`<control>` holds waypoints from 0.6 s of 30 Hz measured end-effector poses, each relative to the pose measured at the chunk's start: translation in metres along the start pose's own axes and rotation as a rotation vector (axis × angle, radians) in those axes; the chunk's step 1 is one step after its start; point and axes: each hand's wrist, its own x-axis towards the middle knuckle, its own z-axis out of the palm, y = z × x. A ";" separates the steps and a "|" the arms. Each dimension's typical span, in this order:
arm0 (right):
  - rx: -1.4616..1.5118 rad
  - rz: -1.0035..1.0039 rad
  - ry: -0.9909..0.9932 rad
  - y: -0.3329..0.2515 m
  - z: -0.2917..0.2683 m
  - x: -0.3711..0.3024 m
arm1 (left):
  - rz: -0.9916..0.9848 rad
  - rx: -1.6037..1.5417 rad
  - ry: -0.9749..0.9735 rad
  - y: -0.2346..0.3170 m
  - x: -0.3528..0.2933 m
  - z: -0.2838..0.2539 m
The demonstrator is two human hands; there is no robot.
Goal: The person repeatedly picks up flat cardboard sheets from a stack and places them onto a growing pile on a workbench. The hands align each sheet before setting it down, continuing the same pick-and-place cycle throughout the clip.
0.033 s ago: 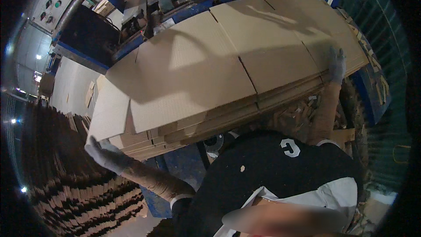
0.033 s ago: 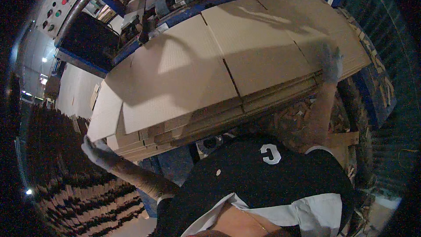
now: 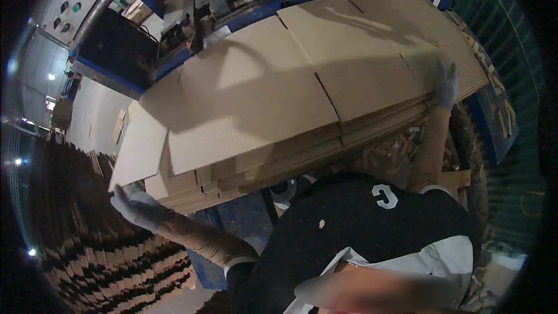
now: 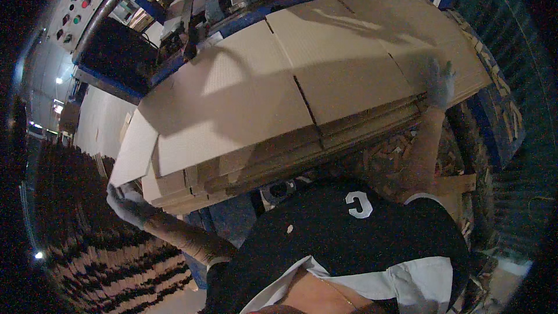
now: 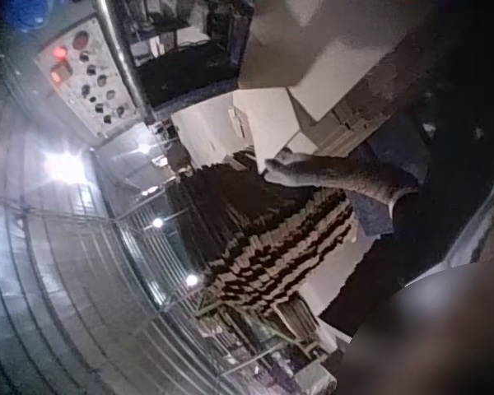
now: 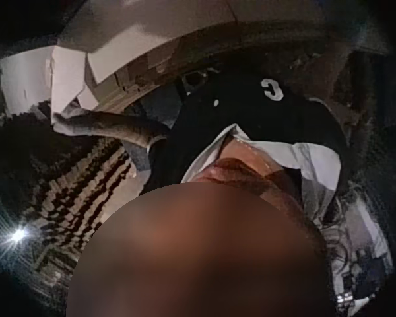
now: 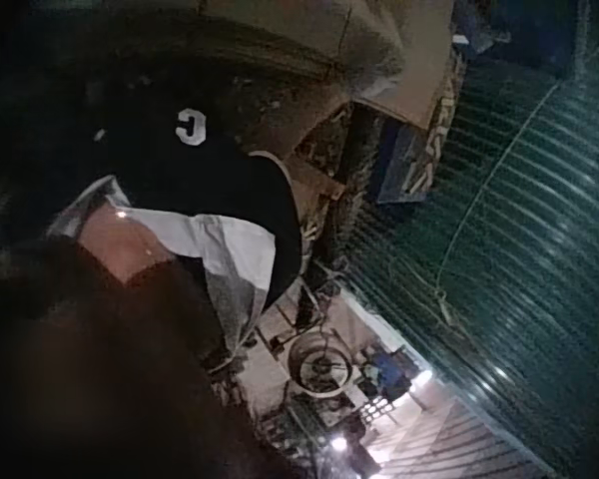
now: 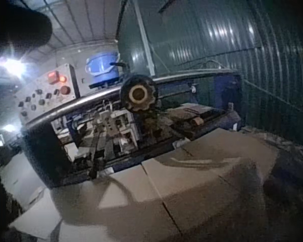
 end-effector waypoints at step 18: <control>1.624 0.759 -0.002 0.030 -0.143 0.079 | -0.087 0.344 -0.101 -0.008 -0.007 -0.020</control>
